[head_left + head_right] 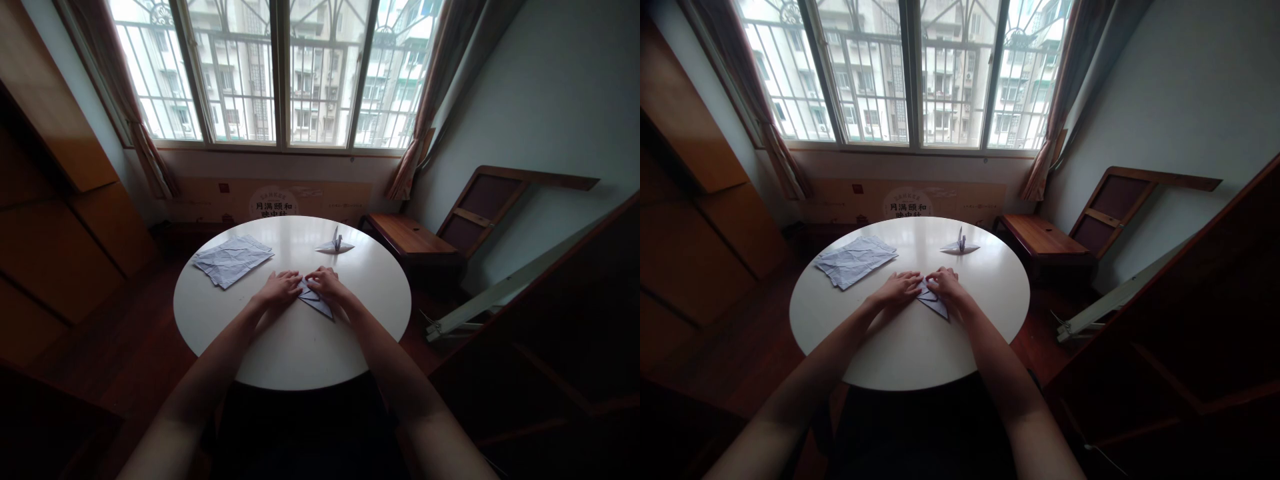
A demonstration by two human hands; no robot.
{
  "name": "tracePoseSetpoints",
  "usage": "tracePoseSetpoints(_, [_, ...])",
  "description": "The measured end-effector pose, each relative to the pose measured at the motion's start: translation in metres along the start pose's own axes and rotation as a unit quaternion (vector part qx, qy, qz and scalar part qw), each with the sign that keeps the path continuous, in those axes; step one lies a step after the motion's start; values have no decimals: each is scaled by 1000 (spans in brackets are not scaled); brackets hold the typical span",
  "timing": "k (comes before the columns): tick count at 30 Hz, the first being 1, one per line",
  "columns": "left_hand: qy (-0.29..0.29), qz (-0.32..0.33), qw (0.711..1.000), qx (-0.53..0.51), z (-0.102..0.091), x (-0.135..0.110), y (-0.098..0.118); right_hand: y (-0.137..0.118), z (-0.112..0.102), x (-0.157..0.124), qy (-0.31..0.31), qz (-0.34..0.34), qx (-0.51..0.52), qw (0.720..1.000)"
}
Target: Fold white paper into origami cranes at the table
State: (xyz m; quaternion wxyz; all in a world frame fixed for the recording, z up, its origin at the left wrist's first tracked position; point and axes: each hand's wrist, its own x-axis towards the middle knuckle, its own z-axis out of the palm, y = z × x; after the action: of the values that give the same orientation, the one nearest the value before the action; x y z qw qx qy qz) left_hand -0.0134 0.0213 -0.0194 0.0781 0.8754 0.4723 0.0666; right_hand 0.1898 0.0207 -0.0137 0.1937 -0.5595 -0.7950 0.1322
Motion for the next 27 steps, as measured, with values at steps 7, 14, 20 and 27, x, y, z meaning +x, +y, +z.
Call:
tracePoseSetpoints(7, [10, -53, 998, 19, -1, 0, 1, 0, -1, 1, 8, 63, -11, 998])
tracePoseSetpoints(14, [20, -73, 997, 15, 2, -1, -4, 1, -1, 1, 20, 70, -10, 997])
tracePoseSetpoints(20, [24, -60, 998, 14, 2, -2, -4, 3, 5, 1, 13, -7, 11, 1000])
tracePoseSetpoints(27, [22, -68, 997, 9, -1, -3, -2, 2, 1, 2, 12, -16, 22, 1000])
